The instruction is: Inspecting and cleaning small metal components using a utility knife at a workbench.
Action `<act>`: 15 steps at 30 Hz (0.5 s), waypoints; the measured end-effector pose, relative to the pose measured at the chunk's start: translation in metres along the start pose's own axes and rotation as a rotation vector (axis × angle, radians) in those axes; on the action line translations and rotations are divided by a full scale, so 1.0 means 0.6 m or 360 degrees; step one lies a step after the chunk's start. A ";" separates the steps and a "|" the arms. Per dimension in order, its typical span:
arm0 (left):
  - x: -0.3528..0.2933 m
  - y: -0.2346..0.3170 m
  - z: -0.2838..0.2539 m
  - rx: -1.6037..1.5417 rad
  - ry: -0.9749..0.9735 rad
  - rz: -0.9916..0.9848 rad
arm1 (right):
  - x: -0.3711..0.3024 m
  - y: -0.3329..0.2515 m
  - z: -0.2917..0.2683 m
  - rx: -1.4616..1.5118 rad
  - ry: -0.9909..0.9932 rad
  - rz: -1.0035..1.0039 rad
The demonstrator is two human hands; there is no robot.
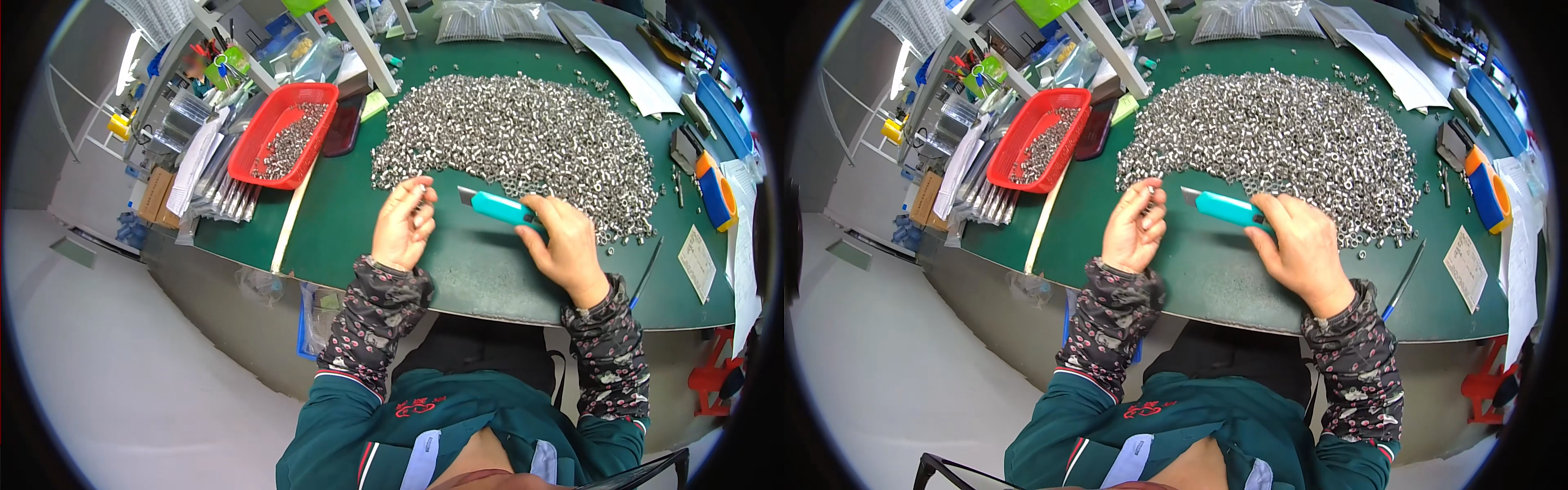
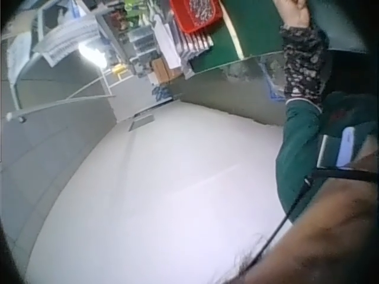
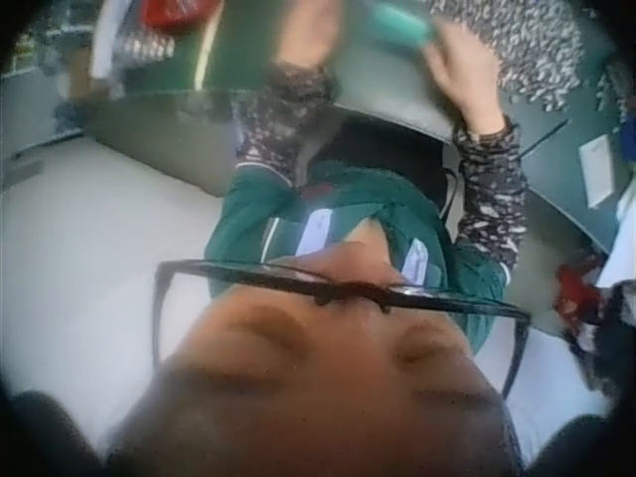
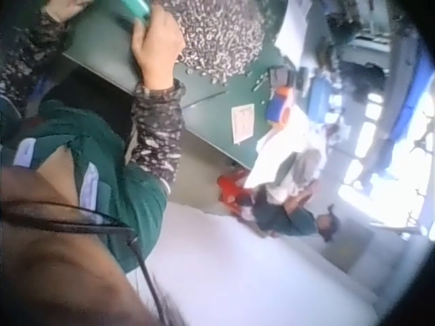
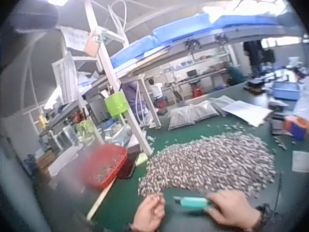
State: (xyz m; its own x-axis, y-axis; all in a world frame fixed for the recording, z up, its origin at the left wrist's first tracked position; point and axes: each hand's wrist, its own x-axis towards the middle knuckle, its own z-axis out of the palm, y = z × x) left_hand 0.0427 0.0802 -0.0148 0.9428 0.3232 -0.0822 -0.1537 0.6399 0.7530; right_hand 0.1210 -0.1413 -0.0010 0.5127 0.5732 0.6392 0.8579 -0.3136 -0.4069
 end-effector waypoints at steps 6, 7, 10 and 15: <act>0.008 -0.028 -0.015 0.0033 -0.0115 -0.0022 | -0.006 -0.009 0.010 0.0244 -0.0216 0.0251; 0.008 -0.030 -0.018 0.0039 -0.0119 -0.0022 | -0.005 -0.011 0.009 0.0287 -0.0235 0.0286; 0.007 -0.032 -0.023 -0.0024 -0.0175 -0.0048 | -0.004 -0.009 0.011 0.0322 -0.0250 0.0302; 0.010 -0.032 -0.025 0.0005 -0.0218 -0.0058 | -0.004 -0.007 0.021 0.0335 -0.0230 0.0258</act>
State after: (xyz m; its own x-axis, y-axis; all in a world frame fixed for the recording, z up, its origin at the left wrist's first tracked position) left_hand 0.0470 0.0803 -0.0398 0.9794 0.2011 -0.0197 -0.1177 0.6473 0.7531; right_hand 0.1159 -0.1321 -0.0091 0.6196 0.6350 0.4614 0.7319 -0.2548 -0.6320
